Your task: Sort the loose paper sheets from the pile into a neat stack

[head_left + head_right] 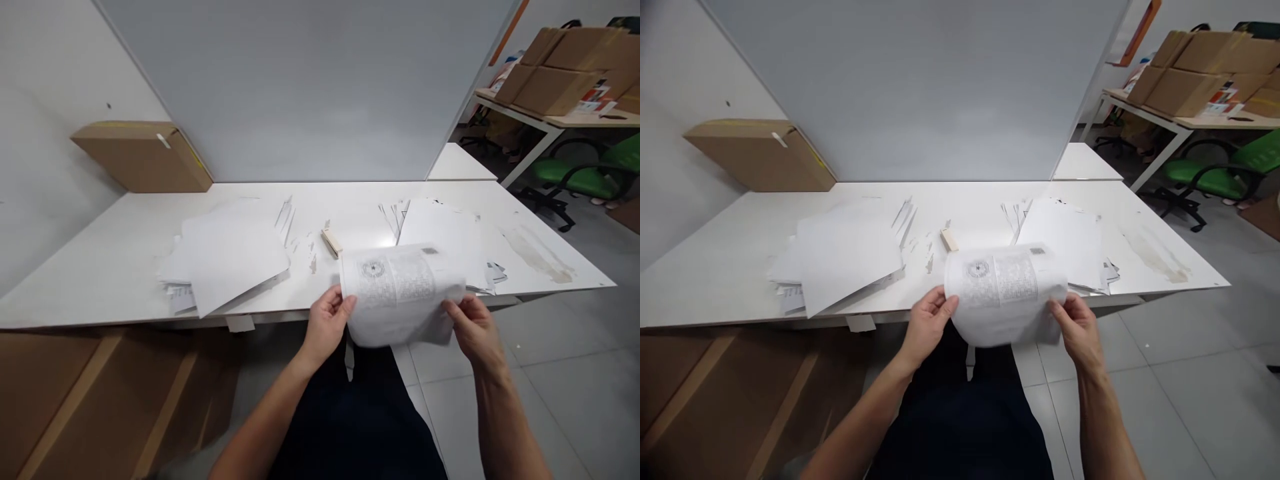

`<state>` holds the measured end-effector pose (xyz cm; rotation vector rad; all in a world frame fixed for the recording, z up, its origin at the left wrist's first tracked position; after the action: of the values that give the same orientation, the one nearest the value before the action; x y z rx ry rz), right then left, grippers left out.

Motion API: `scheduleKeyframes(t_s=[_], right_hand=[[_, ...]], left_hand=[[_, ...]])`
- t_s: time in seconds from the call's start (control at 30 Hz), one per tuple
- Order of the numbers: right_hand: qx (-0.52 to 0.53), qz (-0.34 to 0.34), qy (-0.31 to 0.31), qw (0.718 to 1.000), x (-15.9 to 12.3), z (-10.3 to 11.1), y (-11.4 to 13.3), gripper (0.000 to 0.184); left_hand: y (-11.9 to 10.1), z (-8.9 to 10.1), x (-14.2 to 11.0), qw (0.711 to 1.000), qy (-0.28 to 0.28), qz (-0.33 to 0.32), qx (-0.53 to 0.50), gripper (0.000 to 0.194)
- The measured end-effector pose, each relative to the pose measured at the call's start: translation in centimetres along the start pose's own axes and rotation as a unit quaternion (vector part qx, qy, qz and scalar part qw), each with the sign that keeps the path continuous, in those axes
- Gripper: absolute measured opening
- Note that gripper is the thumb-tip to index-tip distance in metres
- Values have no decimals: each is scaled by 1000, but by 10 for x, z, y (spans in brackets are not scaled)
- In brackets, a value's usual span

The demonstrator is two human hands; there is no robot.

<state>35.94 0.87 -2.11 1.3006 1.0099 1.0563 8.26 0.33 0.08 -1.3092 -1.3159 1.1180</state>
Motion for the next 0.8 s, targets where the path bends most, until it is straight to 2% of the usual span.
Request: scheduleKeyframes(t_s=[0.07, 0.17, 0.27, 0.37, 0.47, 0.7, 0.8], right_hand=[[26, 62, -1, 998, 13, -16, 24, 19], [26, 128, 15, 991, 34, -47, 56, 21], [25, 160, 45, 986, 52, -78, 72, 22], [67, 153, 115, 979, 64, -106, 68, 24], [85, 130, 162, 974, 69, -122, 55, 31], [82, 128, 154, 976, 74, -122, 46, 31], [73, 112, 178, 975, 74, -124, 43, 31]], left_hand=[[-36, 9, 9, 999, -11, -50, 2, 30], [-82, 25, 22, 993, -11, -120, 0, 40], [-107, 41, 35, 983, -42, -179, 1, 37], [-106, 52, 47, 975, -67, -213, 8, 25], [-92, 56, 55, 979, -65, -193, 12, 29], [-88, 56, 58, 978, -68, -197, 7, 34], [-84, 57, 61, 981, -62, -184, 13, 32]])
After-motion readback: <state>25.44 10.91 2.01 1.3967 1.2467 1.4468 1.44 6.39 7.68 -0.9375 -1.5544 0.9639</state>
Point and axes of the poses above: each hand's wrist, its own x-axis towards the middle knuckle, its own z-axis out of the back of the hand, y = z × x, the point moved 5 cm from there along x, towards the middle knuckle, and after that the axes turned 1 degree about x, right-handed, at the moved point
